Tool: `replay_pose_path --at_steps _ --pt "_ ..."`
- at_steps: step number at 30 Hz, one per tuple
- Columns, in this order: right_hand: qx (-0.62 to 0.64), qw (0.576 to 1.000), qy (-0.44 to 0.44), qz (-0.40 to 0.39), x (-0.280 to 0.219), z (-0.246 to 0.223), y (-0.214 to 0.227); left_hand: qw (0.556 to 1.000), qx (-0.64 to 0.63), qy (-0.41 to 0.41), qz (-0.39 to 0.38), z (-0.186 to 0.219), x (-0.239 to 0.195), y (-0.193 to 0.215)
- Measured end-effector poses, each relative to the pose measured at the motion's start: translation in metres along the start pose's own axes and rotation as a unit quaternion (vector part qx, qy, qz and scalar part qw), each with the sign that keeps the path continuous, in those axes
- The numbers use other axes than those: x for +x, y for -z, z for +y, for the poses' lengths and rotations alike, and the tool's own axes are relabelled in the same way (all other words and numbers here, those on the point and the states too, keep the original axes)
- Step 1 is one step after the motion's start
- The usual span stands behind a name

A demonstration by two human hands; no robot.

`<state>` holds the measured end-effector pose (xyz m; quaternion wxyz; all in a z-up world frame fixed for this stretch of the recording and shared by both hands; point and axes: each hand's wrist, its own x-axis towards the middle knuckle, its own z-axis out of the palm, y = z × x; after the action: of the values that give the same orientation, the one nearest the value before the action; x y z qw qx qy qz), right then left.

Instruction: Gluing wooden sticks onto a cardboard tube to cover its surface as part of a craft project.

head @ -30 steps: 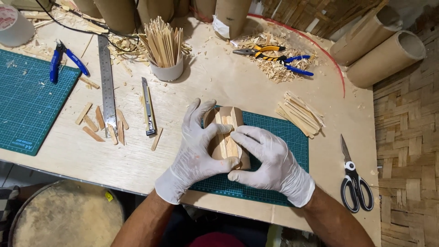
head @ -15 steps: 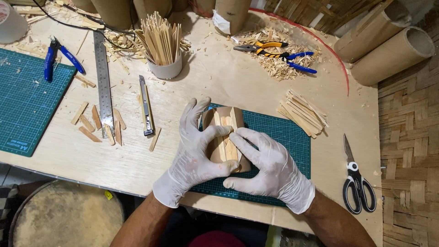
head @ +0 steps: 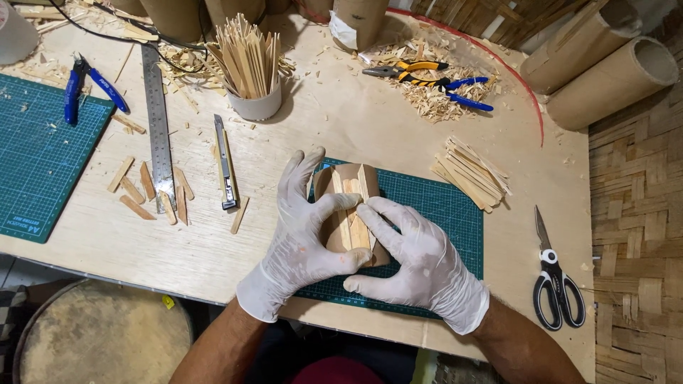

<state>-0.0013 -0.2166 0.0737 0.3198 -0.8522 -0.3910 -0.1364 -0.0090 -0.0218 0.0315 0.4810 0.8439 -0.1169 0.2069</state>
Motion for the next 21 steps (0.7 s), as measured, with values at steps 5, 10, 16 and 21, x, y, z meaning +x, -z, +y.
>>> replay_pose_path --at_steps 5,10,16,21 --pt "0.009 1.0 -0.01 -0.007 0.0 0.001 0.0 1.0 0.0 -0.001 -0.002 0.001 0.001 0.001" --pt "0.021 1.0 -0.015 -0.011 0.0 0.001 0.001 1.0 -0.001 -0.001 0.0 0.001 0.001 0.0" --pt "0.038 0.999 -0.026 -0.029 0.002 0.003 0.005 1.0 0.005 0.001 -0.007 0.001 0.001 0.001" --pt "0.042 0.997 -0.03 -0.051 0.008 0.002 0.01 1.0 -0.003 0.011 -0.014 -0.004 -0.003 -0.001"
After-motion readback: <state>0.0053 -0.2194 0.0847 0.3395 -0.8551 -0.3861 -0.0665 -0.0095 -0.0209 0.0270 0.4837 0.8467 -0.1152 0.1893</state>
